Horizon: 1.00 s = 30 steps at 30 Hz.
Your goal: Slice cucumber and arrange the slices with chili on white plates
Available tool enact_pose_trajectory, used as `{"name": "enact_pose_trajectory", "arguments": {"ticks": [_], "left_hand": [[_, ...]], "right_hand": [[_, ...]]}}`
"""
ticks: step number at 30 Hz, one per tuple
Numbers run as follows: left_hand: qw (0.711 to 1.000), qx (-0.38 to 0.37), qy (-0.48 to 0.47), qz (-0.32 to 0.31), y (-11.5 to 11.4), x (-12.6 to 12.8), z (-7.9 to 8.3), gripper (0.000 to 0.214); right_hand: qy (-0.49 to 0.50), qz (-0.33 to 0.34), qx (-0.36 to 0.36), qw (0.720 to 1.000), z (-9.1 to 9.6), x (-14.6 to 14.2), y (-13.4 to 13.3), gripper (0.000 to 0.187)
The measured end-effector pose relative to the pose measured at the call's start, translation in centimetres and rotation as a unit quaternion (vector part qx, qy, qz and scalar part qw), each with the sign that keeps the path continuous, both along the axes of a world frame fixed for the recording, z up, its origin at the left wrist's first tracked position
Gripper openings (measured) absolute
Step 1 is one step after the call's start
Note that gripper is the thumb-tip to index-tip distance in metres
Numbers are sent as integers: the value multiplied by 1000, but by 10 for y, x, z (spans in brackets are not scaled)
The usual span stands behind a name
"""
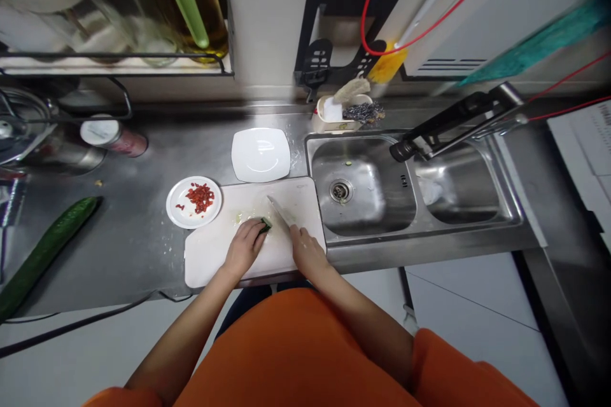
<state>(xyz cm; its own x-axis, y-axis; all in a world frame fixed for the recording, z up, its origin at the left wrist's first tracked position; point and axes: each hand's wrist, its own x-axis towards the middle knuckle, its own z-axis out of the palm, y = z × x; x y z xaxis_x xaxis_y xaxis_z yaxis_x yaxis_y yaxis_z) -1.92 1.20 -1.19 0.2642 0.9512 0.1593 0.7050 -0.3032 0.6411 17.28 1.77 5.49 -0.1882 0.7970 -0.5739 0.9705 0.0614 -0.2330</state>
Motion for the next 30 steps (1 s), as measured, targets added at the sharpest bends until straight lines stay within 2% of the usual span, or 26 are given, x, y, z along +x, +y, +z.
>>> {"name": "enact_pose_trajectory", "arguments": {"ticks": [4, 8, 12, 19, 30], "left_hand": [[1000, 8, -3, 1, 0, -1, -3, 23], [1000, 11, -5, 2, -1, 0, -4, 24], [1000, 19, -3, -2, -1, -1, -4, 23], [999, 53, 0, -4, 0, -1, -4, 22], [998, 63, 10, -1, -2, -2, -6, 23]], "right_hand": [[15, 20, -6, 1000, 5, -4, -2, 44], [15, 24, -9, 1000, 25, -5, -13, 45], [-8, 34, -44, 998, 46, -6, -21, 47], [-41, 58, -96, 993, 72, -9, -20, 44], [-43, 51, -145, 987, 82, -13, -14, 47]]}}
